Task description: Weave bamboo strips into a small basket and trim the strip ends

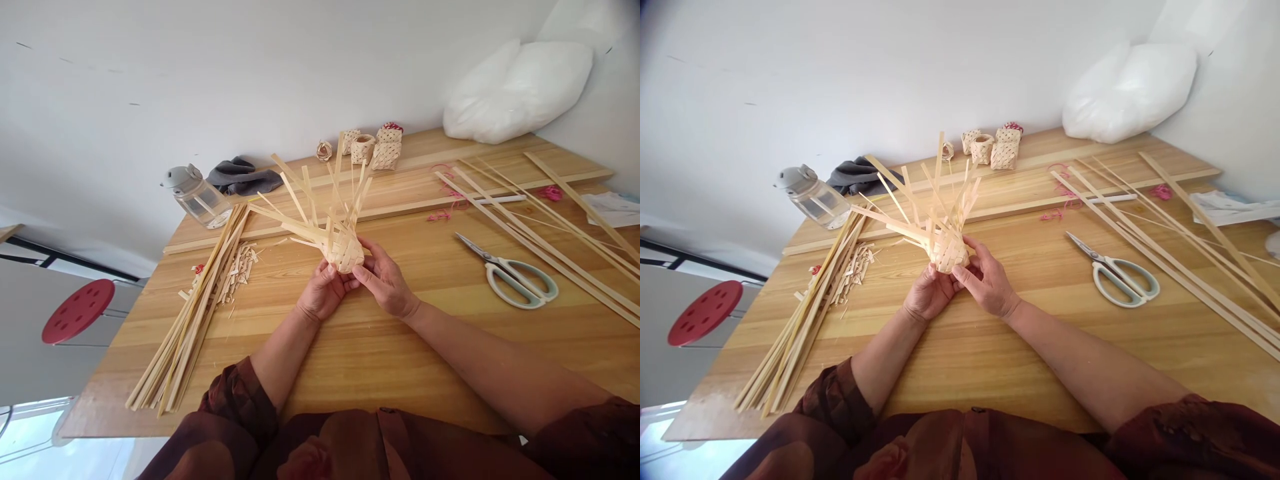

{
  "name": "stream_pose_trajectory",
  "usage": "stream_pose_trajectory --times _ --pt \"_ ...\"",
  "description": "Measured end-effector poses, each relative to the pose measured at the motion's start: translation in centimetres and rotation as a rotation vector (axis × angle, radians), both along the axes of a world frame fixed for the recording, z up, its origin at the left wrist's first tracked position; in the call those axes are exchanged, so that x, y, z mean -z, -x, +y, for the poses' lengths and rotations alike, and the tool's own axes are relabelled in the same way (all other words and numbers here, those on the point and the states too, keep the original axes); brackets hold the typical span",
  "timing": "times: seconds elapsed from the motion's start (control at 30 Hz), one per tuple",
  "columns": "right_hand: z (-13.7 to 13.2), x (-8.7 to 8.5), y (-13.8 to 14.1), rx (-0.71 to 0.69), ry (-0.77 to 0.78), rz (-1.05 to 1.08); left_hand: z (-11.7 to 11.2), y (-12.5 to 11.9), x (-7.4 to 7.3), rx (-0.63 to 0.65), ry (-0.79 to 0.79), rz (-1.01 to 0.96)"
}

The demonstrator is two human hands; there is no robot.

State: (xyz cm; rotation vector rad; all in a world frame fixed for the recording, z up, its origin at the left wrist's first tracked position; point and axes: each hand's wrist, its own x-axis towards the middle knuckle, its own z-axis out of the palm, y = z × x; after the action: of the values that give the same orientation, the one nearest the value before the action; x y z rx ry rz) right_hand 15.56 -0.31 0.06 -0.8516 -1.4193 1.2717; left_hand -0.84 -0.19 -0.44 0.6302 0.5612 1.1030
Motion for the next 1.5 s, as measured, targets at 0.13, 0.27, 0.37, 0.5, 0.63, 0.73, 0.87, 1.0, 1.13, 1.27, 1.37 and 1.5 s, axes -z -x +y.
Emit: stream_pose_trajectory --times 0.13,0.27,0.37,0.5,0.63,0.73,0.87,1.0,1.13,1.27,1.37,1.5 --pt "0.0 0.1 -0.1 0.007 0.0 -0.007 0.0 0.0 -0.1 0.011 0.004 0.003" --pt "-0.1 -0.1 0.0 0.013 0.002 -0.013 0.1 0.2 0.0 0.027 0.006 -0.001" --pt "-0.1 -0.4 0.1 0.01 -0.001 -0.006 0.1 0.3 0.0 0.033 0.009 -0.015" --pt "-0.3 -0.8 0.2 -0.009 0.0 0.038 0.1 0.4 -0.2 0.059 0.002 -0.039" --pt "-0.4 -1.0 0.3 0.003 -0.013 0.055 0.0 0.6 -0.4 0.073 -0.002 -0.051" --pt "-0.5 -0.9 0.4 0.022 -0.023 0.069 0.0 0.6 -0.6 0.096 -0.006 -0.03" --pt "-0.5 -0.9 0.4 0.07 -0.057 0.054 -0.1 0.6 -0.8 0.125 -0.006 -0.015" --pt "-0.3 -1.0 0.2 0.176 -0.139 -0.019 -0.1 0.4 -1.0 0.092 0.015 -0.041" --pt "-0.3 -1.2 0.2 0.241 -0.205 -0.078 -0.1 0.3 -1.2 0.072 0.024 -0.05" --pt "-0.4 -1.2 0.3 0.272 -0.196 -0.093 -0.1 0.3 -1.1 0.078 0.018 -0.027" --pt "-0.5 -1.1 0.4 0.258 -0.149 -0.022 -0.1 0.4 -0.9 0.077 0.018 -0.023" --pt "-0.4 -0.9 0.7 0.243 -0.107 0.06 -0.2 0.5 -1.0 0.079 0.022 -0.038"
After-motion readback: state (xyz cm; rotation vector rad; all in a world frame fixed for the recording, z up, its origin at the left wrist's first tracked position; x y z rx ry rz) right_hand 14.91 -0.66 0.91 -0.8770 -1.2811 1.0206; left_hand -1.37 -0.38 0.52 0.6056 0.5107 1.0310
